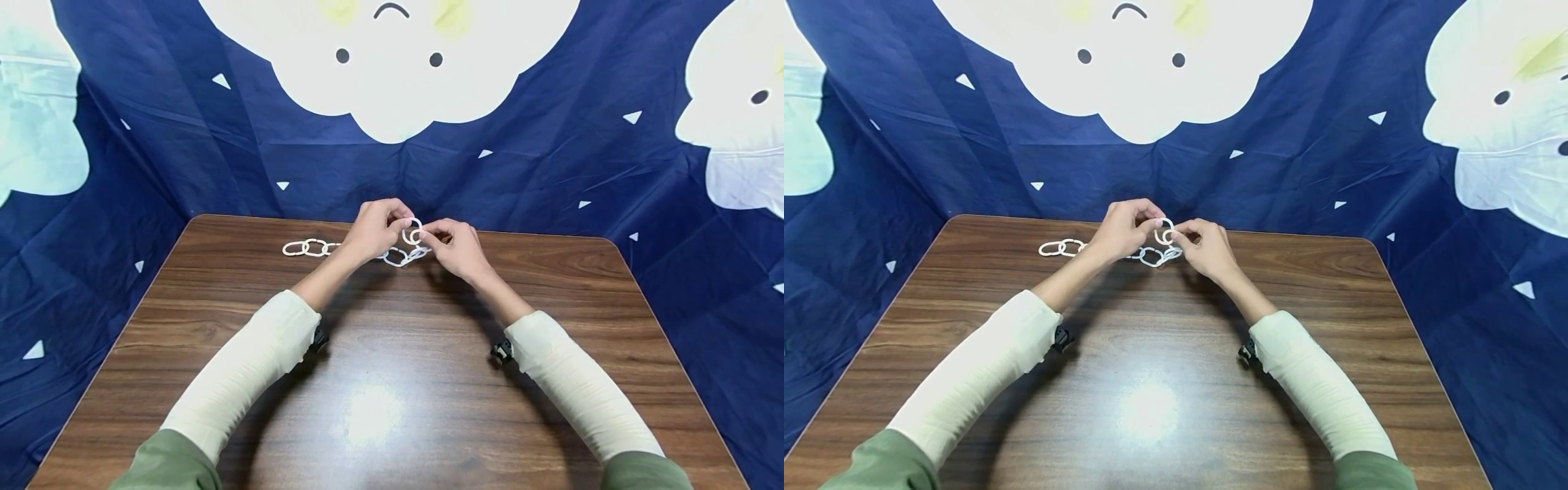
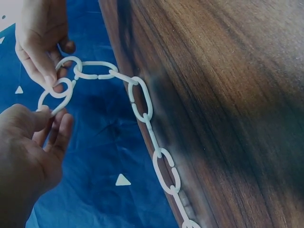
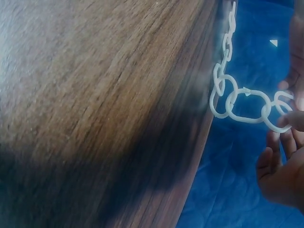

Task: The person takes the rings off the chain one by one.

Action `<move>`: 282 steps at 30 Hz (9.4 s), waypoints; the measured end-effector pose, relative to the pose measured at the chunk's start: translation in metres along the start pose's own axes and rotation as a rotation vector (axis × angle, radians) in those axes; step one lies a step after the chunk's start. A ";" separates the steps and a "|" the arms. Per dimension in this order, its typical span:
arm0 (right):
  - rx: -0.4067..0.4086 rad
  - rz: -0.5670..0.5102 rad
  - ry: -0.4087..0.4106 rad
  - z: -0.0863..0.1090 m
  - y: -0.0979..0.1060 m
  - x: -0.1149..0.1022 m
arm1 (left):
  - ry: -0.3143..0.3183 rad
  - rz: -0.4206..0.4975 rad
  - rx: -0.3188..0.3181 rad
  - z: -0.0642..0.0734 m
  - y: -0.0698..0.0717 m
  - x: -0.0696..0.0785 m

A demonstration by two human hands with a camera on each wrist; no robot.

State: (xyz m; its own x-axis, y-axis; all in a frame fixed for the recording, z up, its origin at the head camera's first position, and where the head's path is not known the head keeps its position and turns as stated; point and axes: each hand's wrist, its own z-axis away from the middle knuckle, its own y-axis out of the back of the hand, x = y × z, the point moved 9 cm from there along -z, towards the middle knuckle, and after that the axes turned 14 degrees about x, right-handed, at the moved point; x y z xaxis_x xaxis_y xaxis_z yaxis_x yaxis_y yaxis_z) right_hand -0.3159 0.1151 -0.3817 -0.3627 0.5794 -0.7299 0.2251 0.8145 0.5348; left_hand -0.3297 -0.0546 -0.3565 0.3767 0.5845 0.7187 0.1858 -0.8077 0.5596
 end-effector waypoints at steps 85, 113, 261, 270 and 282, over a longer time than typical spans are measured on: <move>-0.073 -0.328 -0.293 -0.003 -0.002 0.015 | 0.082 0.036 -0.074 0.017 -0.008 -0.016; -0.057 -0.046 0.021 -0.017 0.012 -0.014 | 0.060 0.082 -0.004 0.016 -0.008 -0.009; -0.210 -0.051 -0.664 0.011 0.062 0.148 | 0.066 0.155 -0.044 0.008 -0.018 -0.012; -0.196 0.043 -0.531 -0.004 0.066 0.127 | 0.074 0.183 -0.044 0.007 -0.021 -0.012; -0.204 -0.016 -0.323 -0.025 0.054 0.072 | 0.082 0.176 -0.040 0.008 -0.020 -0.012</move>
State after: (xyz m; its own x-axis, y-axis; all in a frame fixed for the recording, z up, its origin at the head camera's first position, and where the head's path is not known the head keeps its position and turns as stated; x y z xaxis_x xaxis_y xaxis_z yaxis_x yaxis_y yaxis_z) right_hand -0.3524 0.2003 -0.3947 -0.0541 0.5728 -0.8179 0.0252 0.8196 0.5724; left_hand -0.3306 -0.0457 -0.3798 0.3243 0.4405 0.8371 0.0867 -0.8951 0.4374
